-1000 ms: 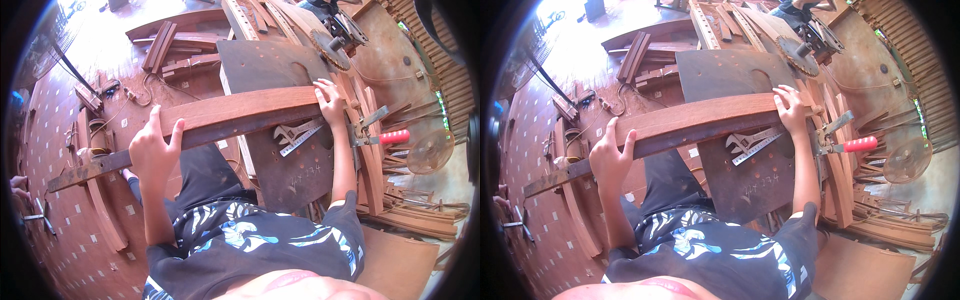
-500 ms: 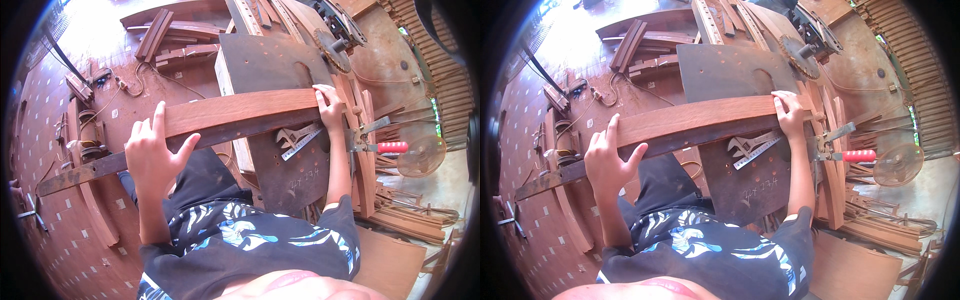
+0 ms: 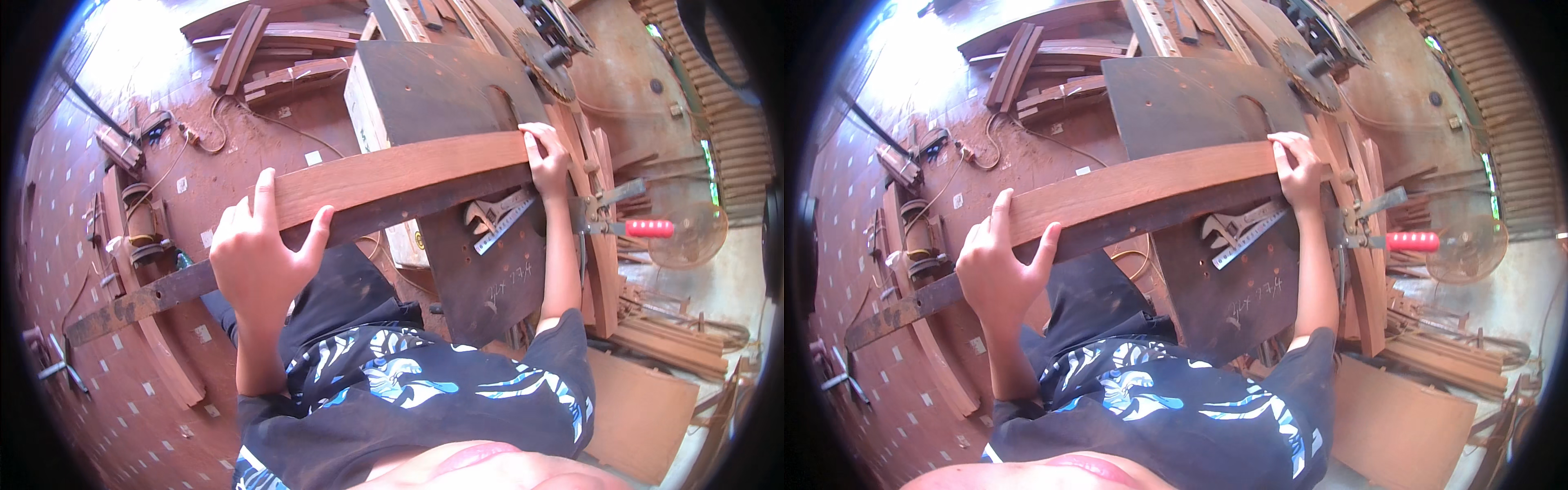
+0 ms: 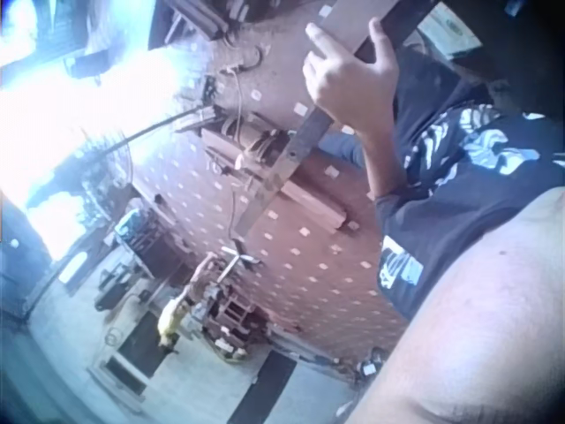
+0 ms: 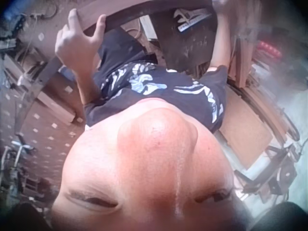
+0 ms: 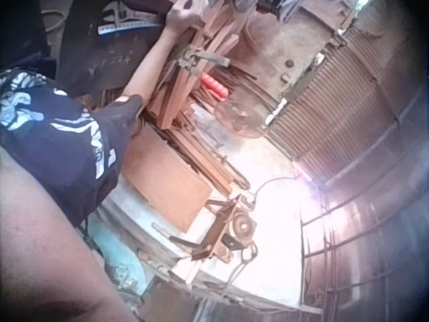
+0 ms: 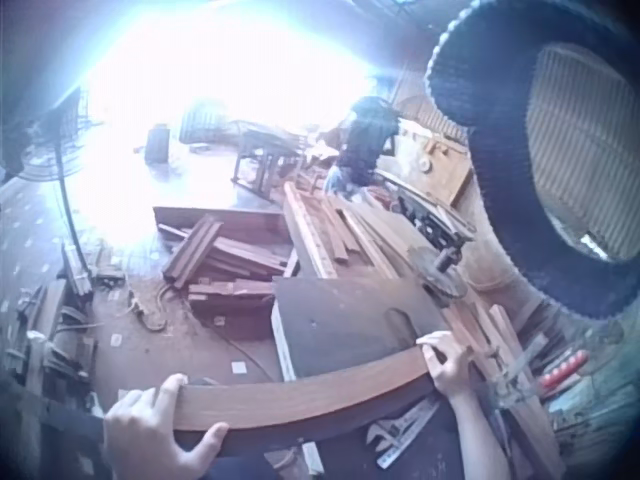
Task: The person repeatedly rubs a long, curved wooden piece against a metal surface on a workbench. The action is performed with both hands, moving the wood back and forth in a repetitive motion to smooth its surface.
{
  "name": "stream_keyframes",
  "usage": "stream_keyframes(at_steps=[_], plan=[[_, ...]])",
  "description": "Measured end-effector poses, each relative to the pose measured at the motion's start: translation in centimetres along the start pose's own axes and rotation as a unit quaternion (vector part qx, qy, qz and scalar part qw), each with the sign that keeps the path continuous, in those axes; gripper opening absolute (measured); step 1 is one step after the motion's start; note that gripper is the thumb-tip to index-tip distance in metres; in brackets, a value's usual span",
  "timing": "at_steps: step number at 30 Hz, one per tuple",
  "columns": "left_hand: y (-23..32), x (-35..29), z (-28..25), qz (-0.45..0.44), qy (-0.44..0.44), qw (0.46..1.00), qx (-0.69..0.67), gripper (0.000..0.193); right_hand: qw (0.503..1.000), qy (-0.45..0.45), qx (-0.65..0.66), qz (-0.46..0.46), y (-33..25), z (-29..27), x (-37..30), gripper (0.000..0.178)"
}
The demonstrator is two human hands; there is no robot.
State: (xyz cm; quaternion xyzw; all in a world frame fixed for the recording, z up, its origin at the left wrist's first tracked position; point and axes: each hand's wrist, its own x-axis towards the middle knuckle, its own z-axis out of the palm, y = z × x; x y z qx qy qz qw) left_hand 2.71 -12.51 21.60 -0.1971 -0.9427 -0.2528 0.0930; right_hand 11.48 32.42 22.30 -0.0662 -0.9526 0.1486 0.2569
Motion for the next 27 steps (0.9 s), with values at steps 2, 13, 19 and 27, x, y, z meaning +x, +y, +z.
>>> stream_keyframes(at_steps=[2,13,19,27], plan=[[0.4,0.0,0.2,0.0,0.004,1.0,0.012,0.068,1.0,0.011,-0.02,-0.02,0.9,0.3,0.0,0.013],[-2.7,8.1,4.2,0.056,0.032,0.997,0.037,0.065,0.963,0.063,-0.193,-0.177,-2.5,0.2,6.9,0.009],[-5.2,13.2,5.9,0.047,0.035,0.996,0.064,0.059,0.87,0.222,-0.403,-0.178,-5.6,-10.8,12.4,0.017],[-6.5,18.4,8.3,0.051,0.016,0.997,0.05,0.073,0.96,0.041,0.158,0.228,7.6,-12.8,15.8,0.048]])
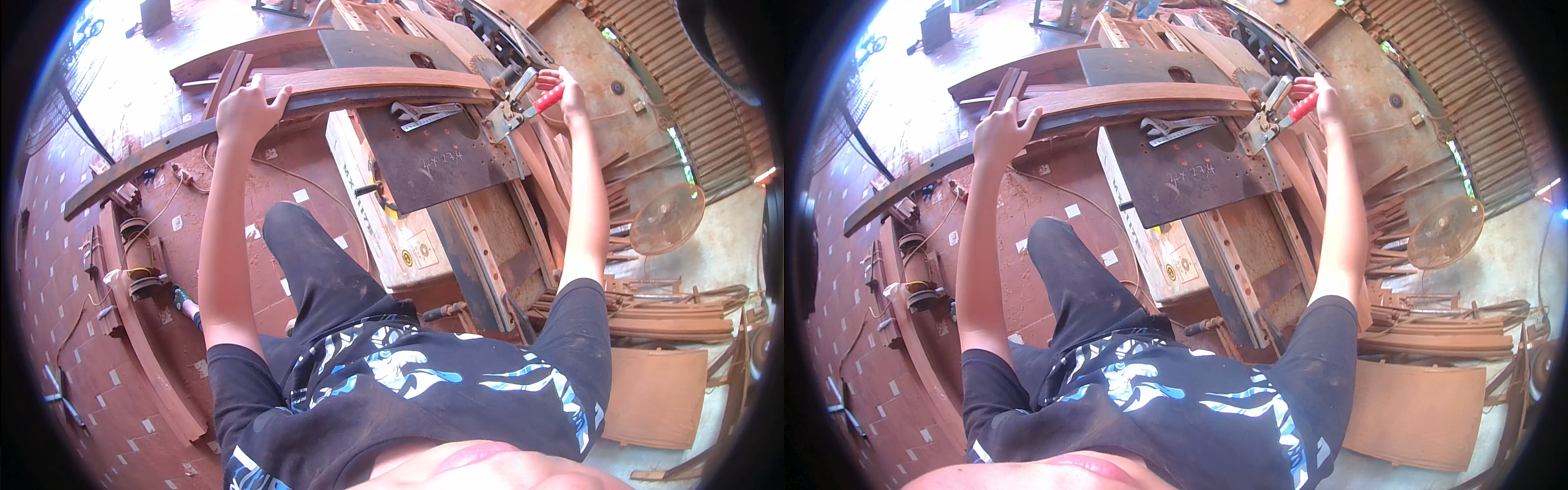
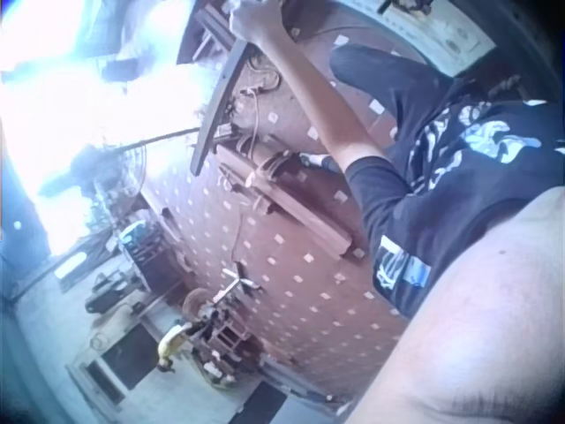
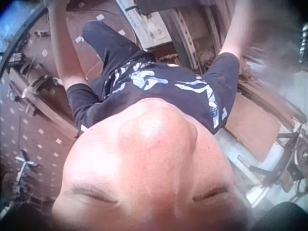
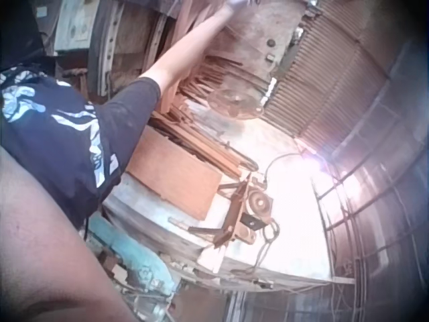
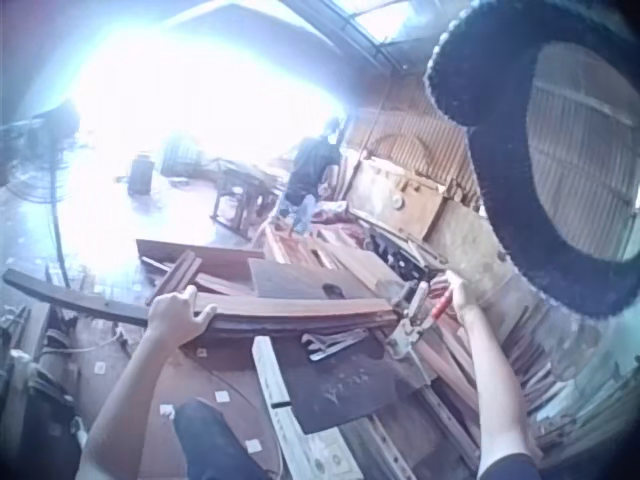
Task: The person repeatedly rubs a long, curved wooden piece against a metal surface on a workbench. The action is performed with both hands, moving the wood back and forth in a repetitive motion to smooth its surface.
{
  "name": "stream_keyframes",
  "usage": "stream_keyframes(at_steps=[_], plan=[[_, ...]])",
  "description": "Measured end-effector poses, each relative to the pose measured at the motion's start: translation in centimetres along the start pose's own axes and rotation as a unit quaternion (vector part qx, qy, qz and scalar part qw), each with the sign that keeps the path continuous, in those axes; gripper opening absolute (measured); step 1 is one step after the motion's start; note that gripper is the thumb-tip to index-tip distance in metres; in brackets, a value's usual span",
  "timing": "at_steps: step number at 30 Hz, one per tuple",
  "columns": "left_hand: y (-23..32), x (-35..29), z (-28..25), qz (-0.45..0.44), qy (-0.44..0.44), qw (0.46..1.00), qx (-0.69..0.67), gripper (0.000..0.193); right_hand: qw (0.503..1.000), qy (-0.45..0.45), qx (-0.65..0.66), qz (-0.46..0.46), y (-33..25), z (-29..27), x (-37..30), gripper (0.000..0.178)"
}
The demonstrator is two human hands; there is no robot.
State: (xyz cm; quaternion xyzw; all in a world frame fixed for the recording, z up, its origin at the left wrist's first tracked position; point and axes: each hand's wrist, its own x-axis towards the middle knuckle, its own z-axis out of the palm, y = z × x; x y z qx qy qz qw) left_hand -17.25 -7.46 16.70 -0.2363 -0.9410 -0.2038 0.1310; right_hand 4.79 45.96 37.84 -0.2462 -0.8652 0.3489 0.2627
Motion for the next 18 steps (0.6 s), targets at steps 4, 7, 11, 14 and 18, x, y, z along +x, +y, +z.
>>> stream_keyframes(at_steps=[4,7,11,14,18], plan=[[-1.3,1.7,0.6,-0.01,-0.001,1.0,0.018,0.072,0.98,0.193,0.034,-0.033,-3.1,6.8,0.0,0.038],[-1.3,2.8,0.8,-0.021,-0.025,0.999,0.003,0.073,0.956,0.267,0.124,0.009,-3.4,7.4,1.0,0.038],[-1.6,4.3,1.2,-0.045,-0.037,0.998,0.032,0.076,0.936,0.177,0.302,0.024,-3.7,8.0,2.1,0.043],[-2.9,5.9,1.9,-0.05,-0.029,0.996,0.06,0.082,0.929,0.159,0.33,0.051,-5.3,9.6,3.0,0.047],[-3.5,7.8,2.4,-0.057,-0.053,0.995,0.063,0.08,0.934,0.133,0.328,0.054,-5.1,10.5,4.8,0.042]])
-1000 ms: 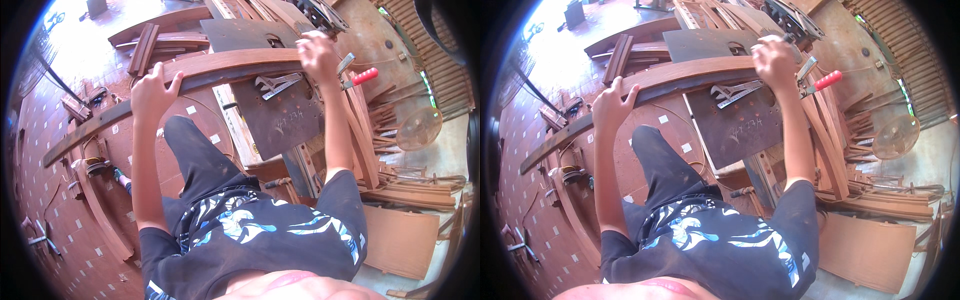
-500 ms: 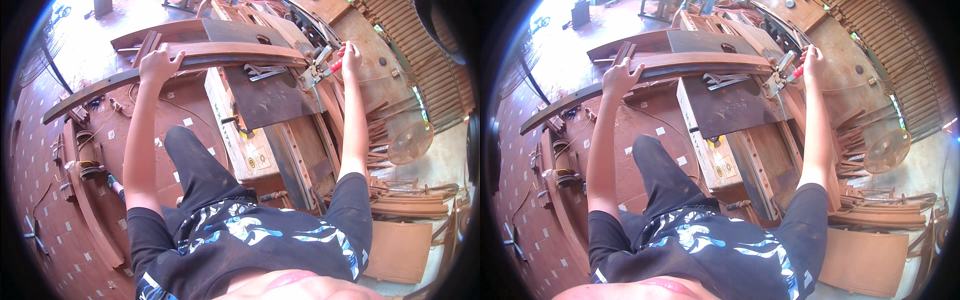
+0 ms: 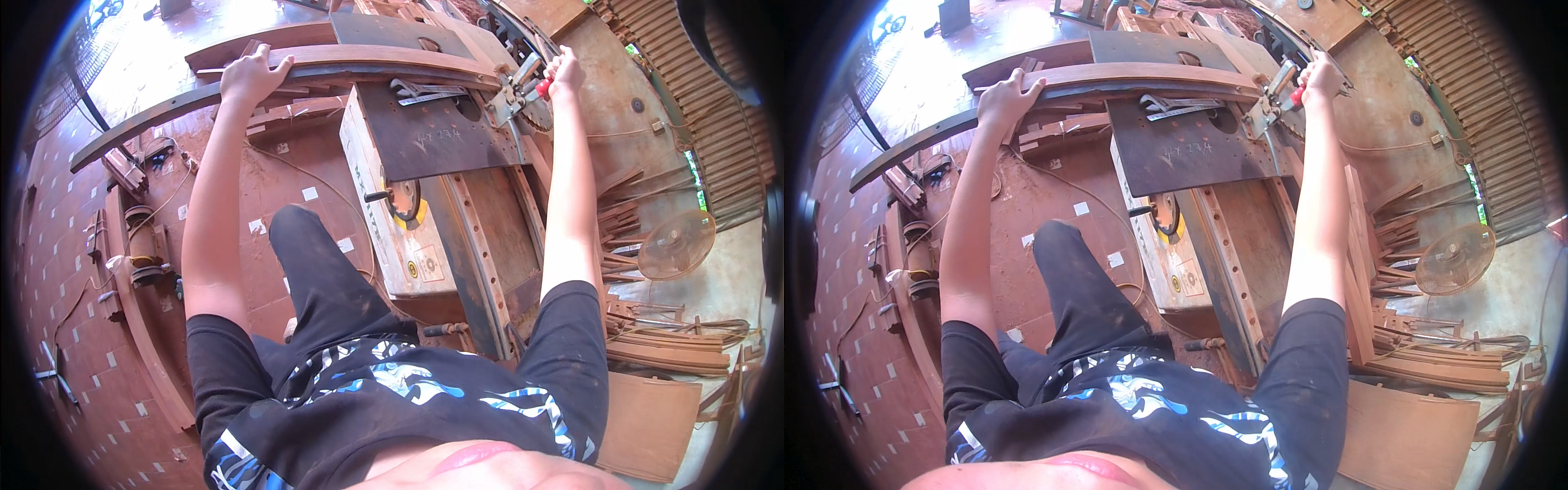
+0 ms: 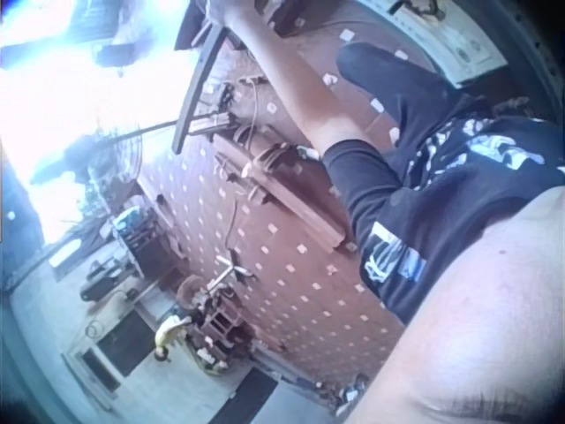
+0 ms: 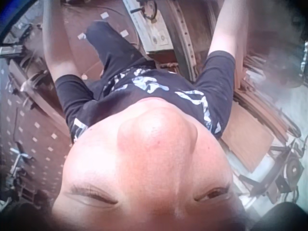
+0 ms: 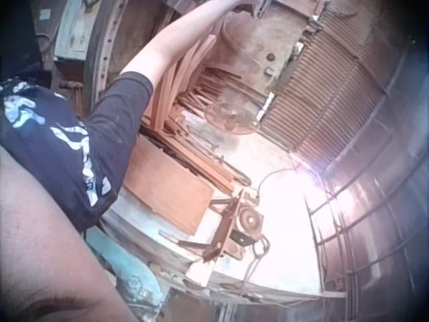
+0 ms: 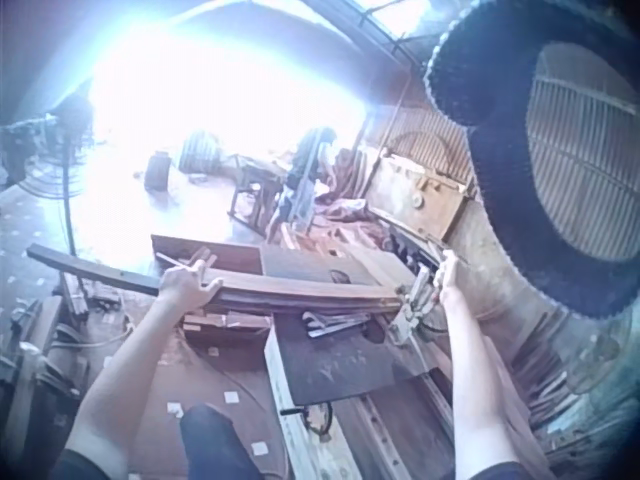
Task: The person repeatedly rubs a long, curved wooden piece against a metal surface on a workbench. The action is performed with both hands, moving the wood back and forth in a repetitive motion to smooth its surface.
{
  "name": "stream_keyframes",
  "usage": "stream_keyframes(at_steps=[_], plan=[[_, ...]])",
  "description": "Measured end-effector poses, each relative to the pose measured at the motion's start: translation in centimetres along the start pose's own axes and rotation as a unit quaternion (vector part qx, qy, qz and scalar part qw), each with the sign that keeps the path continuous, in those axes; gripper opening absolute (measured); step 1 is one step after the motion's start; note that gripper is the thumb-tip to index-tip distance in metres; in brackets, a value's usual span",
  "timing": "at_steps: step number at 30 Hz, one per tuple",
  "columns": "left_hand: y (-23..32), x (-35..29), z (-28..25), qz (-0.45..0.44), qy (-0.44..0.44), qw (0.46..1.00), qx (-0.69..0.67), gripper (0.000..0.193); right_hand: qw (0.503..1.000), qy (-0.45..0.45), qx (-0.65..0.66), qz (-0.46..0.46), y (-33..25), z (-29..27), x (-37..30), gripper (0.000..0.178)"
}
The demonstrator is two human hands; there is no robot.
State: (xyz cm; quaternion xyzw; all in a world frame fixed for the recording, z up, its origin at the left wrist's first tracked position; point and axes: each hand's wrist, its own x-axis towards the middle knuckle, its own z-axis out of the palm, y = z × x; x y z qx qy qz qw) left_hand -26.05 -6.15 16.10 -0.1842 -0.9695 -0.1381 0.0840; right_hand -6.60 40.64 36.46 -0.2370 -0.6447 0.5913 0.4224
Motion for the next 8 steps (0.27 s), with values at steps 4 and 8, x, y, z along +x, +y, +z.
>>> stream_keyframes(at_steps=[4,8], plan=[[-0.7,2.2,0.5,0.0,-0.006,1.0,0.009,0.082,1.0,0.013,-0.013,-0.024,1.0,2.1,1.8,0.04],[-1.1,4.0,0.7,-0.009,-0.022,0.999,0.021,0.084,0.994,0.067,-0.045,-0.067,1.6,4.0,2.2,0.045]])
